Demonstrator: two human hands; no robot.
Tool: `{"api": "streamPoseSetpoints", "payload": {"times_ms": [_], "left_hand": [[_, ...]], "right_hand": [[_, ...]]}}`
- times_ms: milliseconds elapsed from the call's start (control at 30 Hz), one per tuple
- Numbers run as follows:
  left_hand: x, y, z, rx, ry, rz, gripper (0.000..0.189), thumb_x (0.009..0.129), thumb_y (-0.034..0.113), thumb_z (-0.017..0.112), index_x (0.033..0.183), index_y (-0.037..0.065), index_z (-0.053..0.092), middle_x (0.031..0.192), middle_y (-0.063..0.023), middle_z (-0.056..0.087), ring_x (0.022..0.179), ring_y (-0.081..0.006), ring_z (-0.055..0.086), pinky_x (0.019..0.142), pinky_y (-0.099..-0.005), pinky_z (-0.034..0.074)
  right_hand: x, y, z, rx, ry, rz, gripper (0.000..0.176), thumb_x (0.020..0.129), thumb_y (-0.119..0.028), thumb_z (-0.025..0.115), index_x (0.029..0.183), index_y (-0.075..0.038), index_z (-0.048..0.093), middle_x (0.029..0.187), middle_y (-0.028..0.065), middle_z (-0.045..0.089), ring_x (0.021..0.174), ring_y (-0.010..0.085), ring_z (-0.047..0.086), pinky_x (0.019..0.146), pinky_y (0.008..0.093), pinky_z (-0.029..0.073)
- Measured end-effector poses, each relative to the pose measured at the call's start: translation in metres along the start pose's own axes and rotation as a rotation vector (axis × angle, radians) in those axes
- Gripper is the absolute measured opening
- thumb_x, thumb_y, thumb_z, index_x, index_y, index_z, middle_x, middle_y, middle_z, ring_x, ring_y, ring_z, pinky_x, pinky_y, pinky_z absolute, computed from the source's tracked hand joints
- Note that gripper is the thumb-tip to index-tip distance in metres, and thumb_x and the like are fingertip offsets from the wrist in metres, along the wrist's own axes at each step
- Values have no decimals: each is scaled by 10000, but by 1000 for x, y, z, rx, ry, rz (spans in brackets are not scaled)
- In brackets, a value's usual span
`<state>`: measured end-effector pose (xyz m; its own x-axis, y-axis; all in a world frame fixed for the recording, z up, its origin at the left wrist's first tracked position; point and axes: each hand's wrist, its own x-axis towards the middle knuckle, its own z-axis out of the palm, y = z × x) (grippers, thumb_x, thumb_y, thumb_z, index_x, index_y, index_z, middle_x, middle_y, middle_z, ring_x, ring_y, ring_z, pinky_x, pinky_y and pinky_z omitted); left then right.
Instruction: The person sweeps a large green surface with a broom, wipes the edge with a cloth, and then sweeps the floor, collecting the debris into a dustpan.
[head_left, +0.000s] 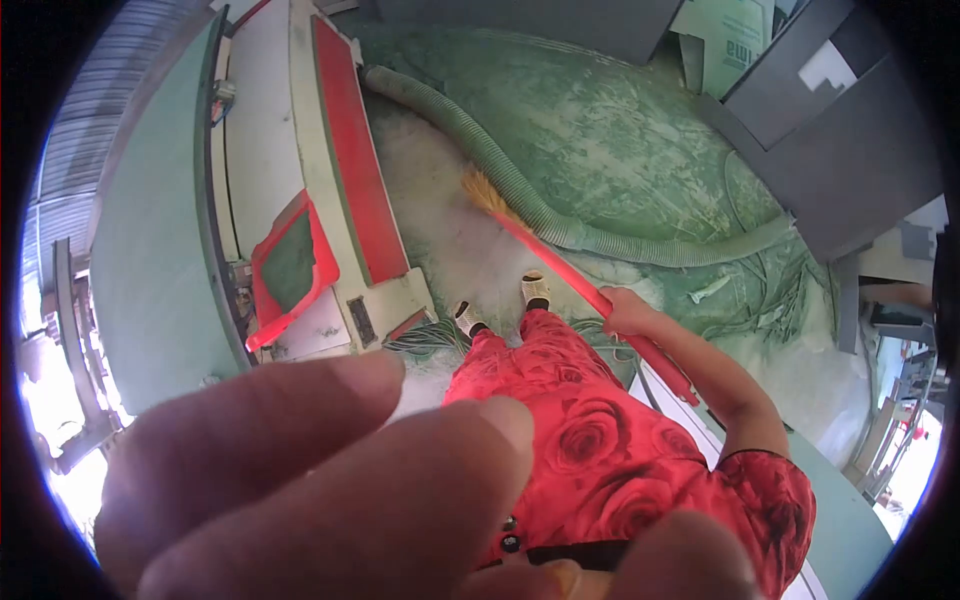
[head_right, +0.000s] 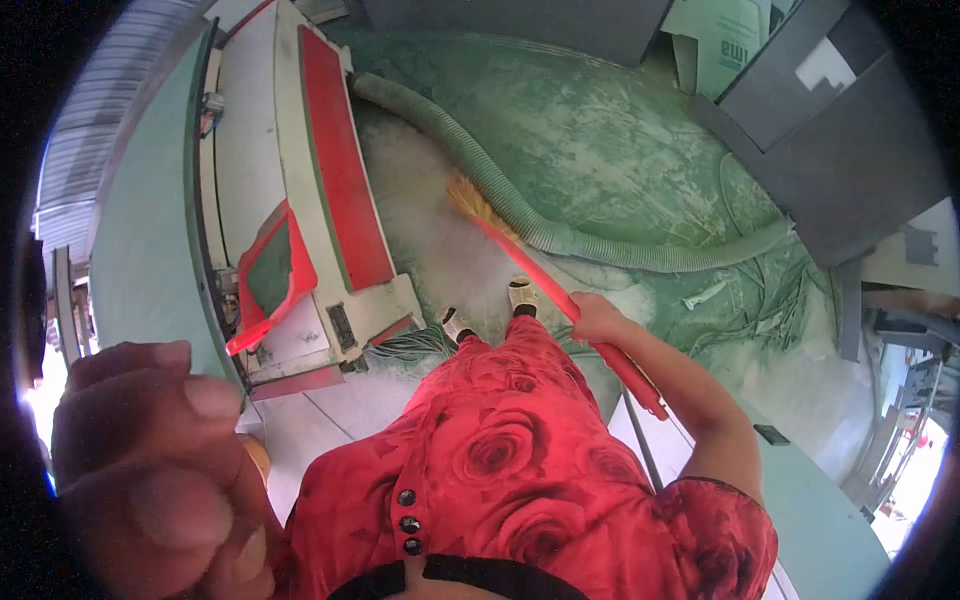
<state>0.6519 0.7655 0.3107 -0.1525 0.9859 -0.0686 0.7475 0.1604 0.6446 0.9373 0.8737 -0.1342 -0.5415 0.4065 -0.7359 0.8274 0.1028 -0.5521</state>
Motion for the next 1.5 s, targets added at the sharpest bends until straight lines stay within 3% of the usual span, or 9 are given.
{"api": "streamPoseSetpoints", "payload": {"times_ms": [300,367,433,500,633,833,1167,1400,1500], "left_hand": [[2,19,-20,64,-182,-268,474,733,326,665,1085,96,446,986,-96,527,972,-197,395,807,-331,380],[21,-46,16,-165,26,693,368,677,199,629,982,53,484,846,-127,533,625,-254,500,547,-367,402],[13,-30,56,-65,521,202,67,596,58,550,660,64,530,653,-81,547,592,-224,530,554,-330,463],[12,-63,73,-54,526,178,200,547,-37,564,742,0,535,763,-149,592,659,-264,565,609,-324,456],[-17,-143,114,-210,108,-242,506,639,-88,550,1136,7,551,1009,-114,571,722,-163,561,648,-261,459],[-154,-312,247,-383,-198,-843,563,704,-71,491,1240,101,508,995,-88,554,641,-107,530,577,-225,433],[-390,-473,349,-708,-350,-1173,466,771,87,588,1229,62,502,812,-75,670,716,-103,621,653,-264,515],[-322,-453,324,-451,-423,-789,491,752,67,579,1233,37,485,714,-28,616,627,-133,606,574,-251,508],[-258,-400,307,-925,-80,-1305,493,743,16,542,1231,13,477,698,-35,583,586,-152,593,531,-255,503]], "right_hand": [[-14,29,-57,467,40,195,627,540,40,671,1150,21,527,684,112,581,472,186,570,406,312,458],[-19,45,-77,482,76,218,637,546,37,667,1165,14,521,681,113,584,473,180,568,414,306,463],[-26,54,-94,496,112,243,646,552,33,664,1180,7,515,677,114,586,475,174,566,421,300,468],[-34,52,-106,541,211,222,640,555,36,653,1180,12,513,668,111,579,467,169,562,409,299,460],[-58,43,-114,541,277,156,644,565,42,642,1193,6,504,660,102,570,458,161,552,402,296,452],[-119,7,-109,588,162,208,661,571,57,638,1210,1,481,683,108,573,474,164,553,420,295,461],[-147,68,-79,493,24,441,629,569,43,634,1180,50,487,680,115,583,479,166,563,409,289,461],[-178,108,-119,378,443,547,688,551,55,620,1219,43,456,667,131,574,446,190,555,389,307,450],[-203,94,-128,412,502,539,707,553,62,617,1237,35,439,687,137,576,467,190,563,392,306,454]]}}
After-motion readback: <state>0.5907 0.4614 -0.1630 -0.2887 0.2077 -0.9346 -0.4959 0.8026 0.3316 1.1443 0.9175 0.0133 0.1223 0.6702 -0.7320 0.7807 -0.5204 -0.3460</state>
